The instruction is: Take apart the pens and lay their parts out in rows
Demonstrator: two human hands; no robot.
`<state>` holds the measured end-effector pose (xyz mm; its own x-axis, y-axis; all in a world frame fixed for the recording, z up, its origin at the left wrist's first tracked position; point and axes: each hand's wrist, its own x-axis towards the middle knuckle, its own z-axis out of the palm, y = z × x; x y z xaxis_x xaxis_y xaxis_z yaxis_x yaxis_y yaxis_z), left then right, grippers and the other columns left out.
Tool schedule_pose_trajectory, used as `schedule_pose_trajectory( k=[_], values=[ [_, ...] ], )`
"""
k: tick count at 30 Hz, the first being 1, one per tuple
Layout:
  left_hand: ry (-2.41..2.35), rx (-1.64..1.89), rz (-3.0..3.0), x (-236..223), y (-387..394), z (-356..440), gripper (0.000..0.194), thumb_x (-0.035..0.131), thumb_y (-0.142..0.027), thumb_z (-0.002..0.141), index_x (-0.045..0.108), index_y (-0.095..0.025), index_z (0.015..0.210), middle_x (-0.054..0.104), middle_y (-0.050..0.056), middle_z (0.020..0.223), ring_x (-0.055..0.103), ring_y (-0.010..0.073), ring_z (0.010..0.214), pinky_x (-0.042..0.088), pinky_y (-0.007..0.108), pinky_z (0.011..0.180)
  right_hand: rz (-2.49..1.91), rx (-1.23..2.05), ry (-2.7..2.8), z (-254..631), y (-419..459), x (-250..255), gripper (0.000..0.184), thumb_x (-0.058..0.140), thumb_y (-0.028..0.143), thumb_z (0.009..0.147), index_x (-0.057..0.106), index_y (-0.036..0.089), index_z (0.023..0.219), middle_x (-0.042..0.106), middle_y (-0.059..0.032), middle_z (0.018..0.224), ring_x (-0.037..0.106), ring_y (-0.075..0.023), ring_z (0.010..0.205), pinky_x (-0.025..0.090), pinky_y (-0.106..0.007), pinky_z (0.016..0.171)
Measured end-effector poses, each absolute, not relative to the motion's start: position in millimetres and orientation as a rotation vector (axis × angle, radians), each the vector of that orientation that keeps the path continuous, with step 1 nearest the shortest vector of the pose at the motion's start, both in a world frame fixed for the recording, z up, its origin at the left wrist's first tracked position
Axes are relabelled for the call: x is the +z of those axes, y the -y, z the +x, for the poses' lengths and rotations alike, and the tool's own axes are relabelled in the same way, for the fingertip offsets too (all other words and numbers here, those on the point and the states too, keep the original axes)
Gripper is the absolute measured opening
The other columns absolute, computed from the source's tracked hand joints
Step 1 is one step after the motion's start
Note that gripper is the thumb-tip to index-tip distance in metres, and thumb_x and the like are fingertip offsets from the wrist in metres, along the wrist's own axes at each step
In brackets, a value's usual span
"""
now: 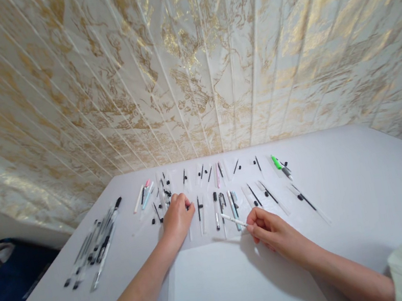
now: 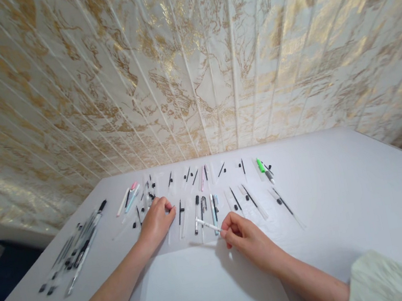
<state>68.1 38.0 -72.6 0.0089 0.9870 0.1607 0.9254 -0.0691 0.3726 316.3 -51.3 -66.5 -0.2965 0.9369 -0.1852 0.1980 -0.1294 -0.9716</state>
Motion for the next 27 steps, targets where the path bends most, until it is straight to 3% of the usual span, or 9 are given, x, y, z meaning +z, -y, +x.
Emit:
schedule_pose_trajectory(
  k=[17, 27],
  values=[
    [-1.978, 0.679, 2.081, -73.4, -36.4, 60.6, 0.012, 0.051, -0.015, 0.075, 0.042, -0.022, 0.081, 0.053, 0.003, 0.089, 0.056, 0.0183, 0.085, 0.043, 0.03, 0.076, -1.273, 1.486, 1.515, 317.1, 50.9, -67.6, 0.027, 0.051, 0.045, 0.087, 0.046, 0.02, 0.081, 0.054, 0.0034, 0.063, 0.035, -0.0079, 0.049, 0.026, -0.022, 0.047],
    [-1.948, 0.797, 1.971, -72.5, -45.1, 42.3, 0.02, 0.045, -0.002, 0.071, 0.052, -0.019, 0.08, 0.053, 0.005, 0.09, 0.057, 0.0176, 0.086, 0.046, 0.033, 0.085, -1.284, 1.483, 1.507, 315.5, 50.8, -66.9, 0.028, 0.052, 0.046, 0.086, 0.046, 0.02, 0.08, 0.053, 0.0035, 0.062, 0.035, -0.0077, 0.047, 0.026, -0.022, 0.046]
  ],
)
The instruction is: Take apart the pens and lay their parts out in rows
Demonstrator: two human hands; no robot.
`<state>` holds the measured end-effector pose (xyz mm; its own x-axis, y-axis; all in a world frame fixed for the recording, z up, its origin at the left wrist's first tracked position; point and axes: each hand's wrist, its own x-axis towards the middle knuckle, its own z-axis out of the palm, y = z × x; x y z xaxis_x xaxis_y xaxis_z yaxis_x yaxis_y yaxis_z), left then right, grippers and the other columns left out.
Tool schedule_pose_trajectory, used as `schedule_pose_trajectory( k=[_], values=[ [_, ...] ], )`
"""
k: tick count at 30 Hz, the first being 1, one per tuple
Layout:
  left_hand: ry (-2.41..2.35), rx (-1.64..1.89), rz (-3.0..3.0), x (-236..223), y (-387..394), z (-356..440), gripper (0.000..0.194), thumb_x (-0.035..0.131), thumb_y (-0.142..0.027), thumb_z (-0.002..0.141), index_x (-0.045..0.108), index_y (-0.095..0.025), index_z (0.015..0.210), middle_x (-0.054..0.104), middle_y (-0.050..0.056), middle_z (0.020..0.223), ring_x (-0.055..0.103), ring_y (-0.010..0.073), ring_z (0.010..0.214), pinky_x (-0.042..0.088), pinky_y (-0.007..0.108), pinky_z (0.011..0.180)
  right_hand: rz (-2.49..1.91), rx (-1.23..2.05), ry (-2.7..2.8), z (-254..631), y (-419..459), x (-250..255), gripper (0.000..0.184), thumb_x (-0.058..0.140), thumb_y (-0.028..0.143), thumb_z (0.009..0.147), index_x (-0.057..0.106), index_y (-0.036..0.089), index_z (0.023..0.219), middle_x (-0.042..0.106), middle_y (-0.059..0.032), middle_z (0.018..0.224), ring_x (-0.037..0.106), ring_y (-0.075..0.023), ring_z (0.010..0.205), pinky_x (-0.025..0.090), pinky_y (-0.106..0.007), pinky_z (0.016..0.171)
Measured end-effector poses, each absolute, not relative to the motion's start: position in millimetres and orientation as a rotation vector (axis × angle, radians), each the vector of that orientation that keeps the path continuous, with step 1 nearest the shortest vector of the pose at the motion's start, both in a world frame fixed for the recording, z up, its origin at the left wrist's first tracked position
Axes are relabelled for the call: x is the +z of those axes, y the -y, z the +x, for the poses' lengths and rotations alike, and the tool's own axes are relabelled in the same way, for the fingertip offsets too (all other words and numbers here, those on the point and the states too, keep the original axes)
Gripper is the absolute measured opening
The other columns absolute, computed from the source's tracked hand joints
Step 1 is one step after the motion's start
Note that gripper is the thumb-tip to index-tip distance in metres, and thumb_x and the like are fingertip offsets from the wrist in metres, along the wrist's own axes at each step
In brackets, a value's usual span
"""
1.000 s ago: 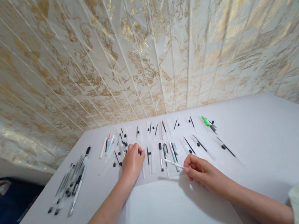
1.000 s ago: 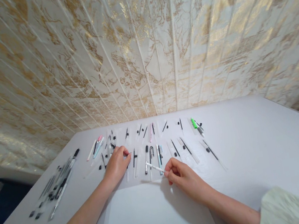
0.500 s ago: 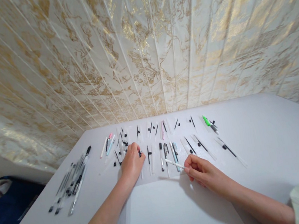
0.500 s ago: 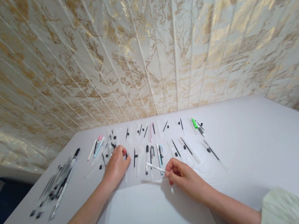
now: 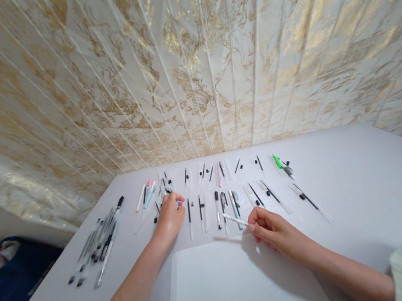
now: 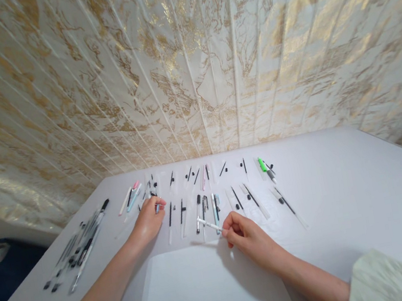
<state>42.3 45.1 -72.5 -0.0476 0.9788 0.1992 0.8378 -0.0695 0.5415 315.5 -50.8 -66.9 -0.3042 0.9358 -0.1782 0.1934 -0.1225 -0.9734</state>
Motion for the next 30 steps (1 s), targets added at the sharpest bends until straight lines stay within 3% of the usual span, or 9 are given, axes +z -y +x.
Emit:
schedule_pose_trajectory(
  k=[13, 24, 30],
  values=[
    [-1.73, 0.778, 2.198, -67.6, -27.0, 56.5, 0.031, 0.043, 0.002, 0.071, 0.054, -0.019, 0.091, 0.049, 0.006, 0.104, 0.055, 0.0172, 0.101, 0.042, 0.034, 0.098, -1.274, 1.49, 1.509, 316.0, 50.4, -66.3, 0.03, 0.051, 0.049, 0.085, 0.045, 0.02, 0.08, 0.054, 0.0035, 0.062, 0.035, -0.0071, 0.046, 0.026, -0.021, 0.045],
    [-1.711, 0.79, 2.082, -72.0, -24.0, 47.7, 0.026, 0.042, -0.005, 0.079, 0.055, -0.018, 0.097, 0.049, 0.007, 0.107, 0.059, 0.0161, 0.094, 0.049, 0.034, 0.092, -1.273, 1.483, 1.506, 315.3, 50.7, -64.0, 0.032, 0.052, 0.05, 0.084, 0.046, 0.02, 0.078, 0.054, 0.0034, 0.061, 0.036, -0.008, 0.047, 0.027, -0.022, 0.046],
    [-1.965, 0.618, 2.275, -64.8, -3.4, 38.5, 0.023, 0.045, -0.014, 0.081, 0.056, -0.018, 0.1, 0.055, 0.009, 0.106, 0.057, 0.024, 0.1, 0.045, 0.038, 0.09, -1.274, 1.489, 1.5, 316.6, 50.6, -65.3, 0.027, 0.053, 0.047, 0.084, 0.046, 0.021, 0.079, 0.054, 0.0034, 0.062, 0.037, -0.0086, 0.048, 0.028, -0.022, 0.047]
  ],
)
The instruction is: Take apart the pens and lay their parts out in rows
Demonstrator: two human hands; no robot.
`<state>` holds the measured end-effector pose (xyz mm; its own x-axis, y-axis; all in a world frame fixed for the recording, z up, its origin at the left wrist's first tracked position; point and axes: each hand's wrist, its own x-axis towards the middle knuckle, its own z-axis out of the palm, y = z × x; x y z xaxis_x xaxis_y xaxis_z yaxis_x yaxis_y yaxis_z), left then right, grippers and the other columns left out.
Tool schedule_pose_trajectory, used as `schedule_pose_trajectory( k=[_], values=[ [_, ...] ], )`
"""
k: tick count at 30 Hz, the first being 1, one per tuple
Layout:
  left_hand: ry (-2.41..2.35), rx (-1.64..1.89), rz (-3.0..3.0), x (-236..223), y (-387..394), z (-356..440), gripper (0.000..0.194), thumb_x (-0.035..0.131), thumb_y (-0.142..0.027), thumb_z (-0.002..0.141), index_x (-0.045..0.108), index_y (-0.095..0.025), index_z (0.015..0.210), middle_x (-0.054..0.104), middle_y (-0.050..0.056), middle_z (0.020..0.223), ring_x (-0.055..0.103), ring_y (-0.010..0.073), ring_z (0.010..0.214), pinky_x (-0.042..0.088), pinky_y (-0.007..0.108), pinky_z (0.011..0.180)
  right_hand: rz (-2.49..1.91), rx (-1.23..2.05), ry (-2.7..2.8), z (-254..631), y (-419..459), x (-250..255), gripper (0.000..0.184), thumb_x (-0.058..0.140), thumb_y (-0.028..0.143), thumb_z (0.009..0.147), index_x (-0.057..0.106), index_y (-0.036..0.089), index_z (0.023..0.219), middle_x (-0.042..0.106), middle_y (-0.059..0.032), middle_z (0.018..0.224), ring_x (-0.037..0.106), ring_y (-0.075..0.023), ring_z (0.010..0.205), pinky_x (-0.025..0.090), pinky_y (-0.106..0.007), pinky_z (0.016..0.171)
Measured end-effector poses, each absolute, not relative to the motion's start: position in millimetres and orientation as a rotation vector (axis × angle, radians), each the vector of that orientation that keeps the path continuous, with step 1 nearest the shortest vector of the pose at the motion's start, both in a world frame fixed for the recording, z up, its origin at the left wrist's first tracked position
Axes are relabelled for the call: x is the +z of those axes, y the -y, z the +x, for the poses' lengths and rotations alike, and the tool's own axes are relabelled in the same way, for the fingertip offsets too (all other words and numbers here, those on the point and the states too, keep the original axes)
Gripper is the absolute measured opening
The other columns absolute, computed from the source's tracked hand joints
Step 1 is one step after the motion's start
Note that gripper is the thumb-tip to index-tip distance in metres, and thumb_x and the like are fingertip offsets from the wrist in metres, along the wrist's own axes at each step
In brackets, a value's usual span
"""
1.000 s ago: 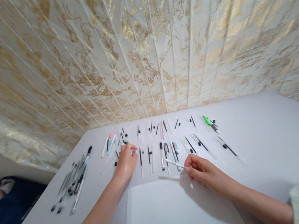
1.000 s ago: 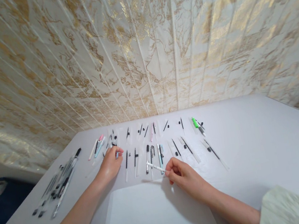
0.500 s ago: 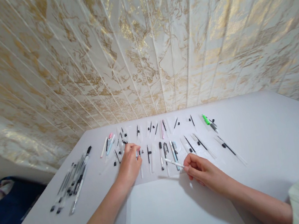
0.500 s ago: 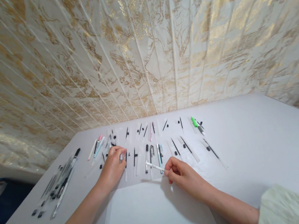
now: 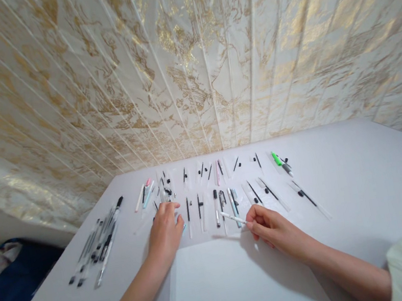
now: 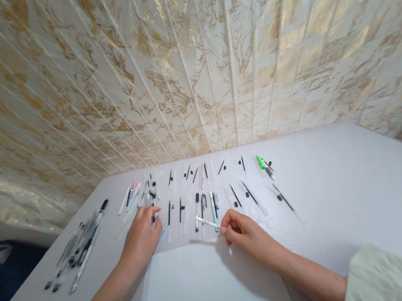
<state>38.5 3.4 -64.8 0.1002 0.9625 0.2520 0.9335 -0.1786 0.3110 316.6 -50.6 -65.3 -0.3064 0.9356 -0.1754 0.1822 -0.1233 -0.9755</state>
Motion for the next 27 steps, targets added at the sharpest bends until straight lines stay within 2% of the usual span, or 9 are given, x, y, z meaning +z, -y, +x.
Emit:
schedule_pose_trajectory(
  k=[6, 13, 19, 27],
  values=[
    [-2.098, 0.329, 2.311, -57.6, 21.0, 35.0, 0.01, 0.052, -0.026, 0.081, 0.057, -0.02, 0.087, 0.059, 0.006, 0.095, 0.057, 0.0251, 0.092, 0.042, 0.038, 0.081, -1.283, 1.477, 1.516, 315.5, 51.7, -63.3, 0.025, 0.051, 0.043, 0.086, 0.046, 0.02, 0.079, 0.054, 0.003, 0.062, 0.037, -0.0086, 0.049, 0.028, -0.022, 0.047],
    [-2.015, 0.323, 2.289, -59.1, 20.4, 36.9, 0.005, 0.05, -0.016, 0.08, 0.053, -0.02, 0.08, 0.06, 0.004, 0.088, 0.058, 0.0213, 0.086, 0.041, 0.034, 0.076, -1.265, 1.486, 1.524, 315.5, 52.1, -61.4, 0.025, 0.05, 0.044, 0.086, 0.045, 0.02, 0.079, 0.054, 0.0033, 0.062, 0.036, -0.0089, 0.049, 0.028, -0.022, 0.048],
    [-2.025, 0.51, 2.247, -51.9, 0.8, 57.5, 0.013, 0.052, -0.018, 0.083, 0.051, -0.02, 0.095, 0.061, 0.002, 0.081, 0.059, 0.0187, 0.081, 0.041, 0.03, 0.073, -1.251, 1.473, 1.544, 316.5, 52.3, -67.5, 0.024, 0.05, 0.042, 0.087, 0.045, 0.02, 0.08, 0.054, 0.0034, 0.062, 0.036, -0.0083, 0.049, 0.027, -0.022, 0.047],
    [-2.146, 0.338, 2.302, -58.2, -11.1, 80.4, 0.007, 0.056, -0.019, 0.082, 0.051, -0.019, 0.086, 0.062, 0.004, 0.081, 0.059, 0.0187, 0.075, 0.038, 0.028, 0.067, -1.253, 1.477, 1.539, 317.2, 51.3, -65.8, 0.023, 0.051, 0.041, 0.087, 0.046, 0.02, 0.079, 0.054, 0.0035, 0.062, 0.037, -0.0078, 0.048, 0.027, -0.022, 0.047]
  ],
)
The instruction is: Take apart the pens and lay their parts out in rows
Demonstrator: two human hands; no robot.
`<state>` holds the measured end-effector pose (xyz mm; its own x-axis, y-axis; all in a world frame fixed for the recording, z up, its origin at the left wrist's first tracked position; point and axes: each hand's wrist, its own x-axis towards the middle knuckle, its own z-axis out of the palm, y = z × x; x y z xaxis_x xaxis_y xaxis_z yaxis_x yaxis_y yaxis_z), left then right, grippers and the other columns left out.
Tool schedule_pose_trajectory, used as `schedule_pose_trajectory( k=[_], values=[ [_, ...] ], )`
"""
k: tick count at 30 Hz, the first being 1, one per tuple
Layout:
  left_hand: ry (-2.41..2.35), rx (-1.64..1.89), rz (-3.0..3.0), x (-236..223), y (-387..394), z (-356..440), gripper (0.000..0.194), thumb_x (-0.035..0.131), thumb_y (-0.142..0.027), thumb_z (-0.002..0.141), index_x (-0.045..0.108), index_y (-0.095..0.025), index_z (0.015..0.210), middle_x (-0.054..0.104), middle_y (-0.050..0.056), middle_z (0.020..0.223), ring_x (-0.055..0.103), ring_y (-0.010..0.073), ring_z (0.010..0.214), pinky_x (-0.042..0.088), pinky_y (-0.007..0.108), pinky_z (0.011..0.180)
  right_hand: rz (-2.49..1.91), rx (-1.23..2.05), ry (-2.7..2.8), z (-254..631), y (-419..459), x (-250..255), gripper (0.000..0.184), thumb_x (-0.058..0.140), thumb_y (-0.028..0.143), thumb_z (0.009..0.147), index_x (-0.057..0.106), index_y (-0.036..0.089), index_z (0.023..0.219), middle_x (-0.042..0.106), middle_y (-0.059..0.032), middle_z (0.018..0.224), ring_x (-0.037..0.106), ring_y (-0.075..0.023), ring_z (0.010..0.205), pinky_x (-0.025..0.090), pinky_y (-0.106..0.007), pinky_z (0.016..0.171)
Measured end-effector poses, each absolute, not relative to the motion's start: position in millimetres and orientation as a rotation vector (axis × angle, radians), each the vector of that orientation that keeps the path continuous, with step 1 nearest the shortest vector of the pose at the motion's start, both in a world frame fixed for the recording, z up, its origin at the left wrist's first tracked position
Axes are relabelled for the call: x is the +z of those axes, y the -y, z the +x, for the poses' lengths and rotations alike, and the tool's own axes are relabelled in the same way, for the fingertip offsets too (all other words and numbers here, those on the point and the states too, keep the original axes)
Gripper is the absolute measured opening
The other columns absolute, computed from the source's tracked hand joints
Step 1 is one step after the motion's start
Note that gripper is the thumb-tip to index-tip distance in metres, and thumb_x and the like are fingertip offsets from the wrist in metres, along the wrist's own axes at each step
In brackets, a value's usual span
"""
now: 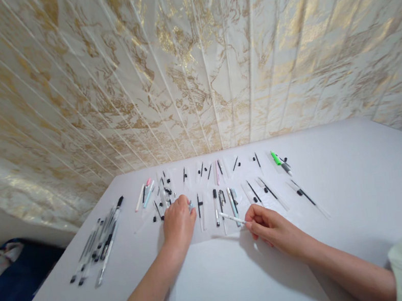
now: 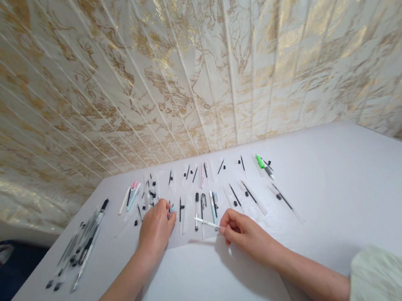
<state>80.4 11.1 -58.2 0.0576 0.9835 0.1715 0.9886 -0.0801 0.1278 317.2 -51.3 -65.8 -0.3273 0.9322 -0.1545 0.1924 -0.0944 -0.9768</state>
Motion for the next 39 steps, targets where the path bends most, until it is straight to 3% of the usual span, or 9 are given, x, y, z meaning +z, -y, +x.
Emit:
schedule_pose_trajectory(
  k=[9, 14, 20, 24, 29, 34, 39],
  values=[
    [2.094, -0.455, -2.299, -50.5, 2.4, 76.3, 0.007, 0.055, -0.024, 0.083, 0.049, -0.02, 0.08, 0.06, 0.001, 0.077, 0.057, 0.0189, 0.076, 0.037, 0.031, 0.072, -1.258, 1.478, 1.543, 317.0, 50.7, -67.8, 0.023, 0.051, 0.04, 0.087, 0.046, 0.019, 0.08, 0.055, 0.003, 0.063, 0.038, -0.0079, 0.049, 0.029, -0.021, 0.048],
    [2.319, -0.986, -2.643, -36.4, 37.9, 102.9, 0.01, 0.05, -0.027, 0.083, 0.052, -0.02, 0.076, 0.058, 0.0, 0.075, 0.053, 0.0159, 0.071, 0.038, 0.028, 0.067, -1.21, 1.486, 1.481, 316.4, 52.0, -64.3, 0.028, 0.05, 0.047, 0.088, 0.046, 0.02, 0.081, 0.052, 0.0038, 0.063, 0.037, -0.0076, 0.048, 0.028, -0.021, 0.046],
    [2.592, -1.865, -2.94, -27.1, 59.2, 142.3, 0.024, 0.055, -0.036, 0.081, 0.062, -0.016, 0.094, 0.063, 0.003, 0.084, 0.056, 0.0146, 0.077, 0.043, 0.026, 0.072, -1.123, 1.525, 1.405, 308.8, 65.8, -56.6, 0.033, 0.049, 0.051, 0.088, 0.046, 0.019, 0.083, 0.05, 0.0048, 0.061, 0.036, -0.0066, 0.047, 0.028, -0.021, 0.046],
    [2.579, -2.093, -2.869, -22.8, 58.3, 151.0, 0.025, 0.059, -0.039, 0.079, 0.063, -0.015, 0.085, 0.063, 0.003, 0.078, 0.057, 0.0149, 0.077, 0.044, 0.026, 0.075, -1.082, 1.538, 1.455, 303.3, 72.9, -58.5, 0.033, 0.046, 0.051, 0.09, 0.045, 0.02, 0.081, 0.051, 0.0046, 0.062, 0.037, -0.0064, 0.045, 0.029, -0.021, 0.045],
    [2.512, -1.943, -2.633, -19.2, 21.8, 123.5, 0.033, 0.055, -0.046, 0.079, 0.064, -0.015, 0.081, 0.062, 0.002, 0.072, 0.057, 0.0146, 0.07, 0.045, 0.025, 0.068, -1.082, 1.603, 1.471, 300.9, 71.9, -59.7, 0.031, 0.044, 0.048, 0.091, 0.044, 0.02, 0.079, 0.054, 0.0034, 0.063, 0.041, -0.0076, 0.047, 0.033, -0.022, 0.047],
    [2.347, -1.219, -2.471, -29.2, -32.2, 80.5, 0.022, 0.054, -0.037, 0.079, 0.061, -0.017, 0.073, 0.055, -0.002, 0.058, 0.052, 0.0135, 0.056, 0.036, 0.024, 0.054, -1.115, 1.596, 1.523, 302.1, 68.1, -61.9, 0.028, 0.045, 0.045, 0.091, 0.045, 0.02, 0.079, 0.056, 0.0029, 0.063, 0.042, -0.0081, 0.049, 0.034, -0.022, 0.05],
    [2.254, -0.624, -2.397, -48.7, -42.6, 78.0, 0.019, 0.056, -0.029, 0.081, 0.061, -0.017, 0.094, 0.062, 0.001, 0.066, 0.057, 0.016, 0.063, 0.033, 0.025, 0.058, -1.123, 1.589, 1.549, 304.1, 65.9, -65.9, 0.026, 0.044, 0.043, 0.091, 0.045, 0.02, 0.08, 0.056, 0.0029, 0.064, 0.042, -0.0083, 0.049, 0.034, -0.022, 0.05]
  ],
)
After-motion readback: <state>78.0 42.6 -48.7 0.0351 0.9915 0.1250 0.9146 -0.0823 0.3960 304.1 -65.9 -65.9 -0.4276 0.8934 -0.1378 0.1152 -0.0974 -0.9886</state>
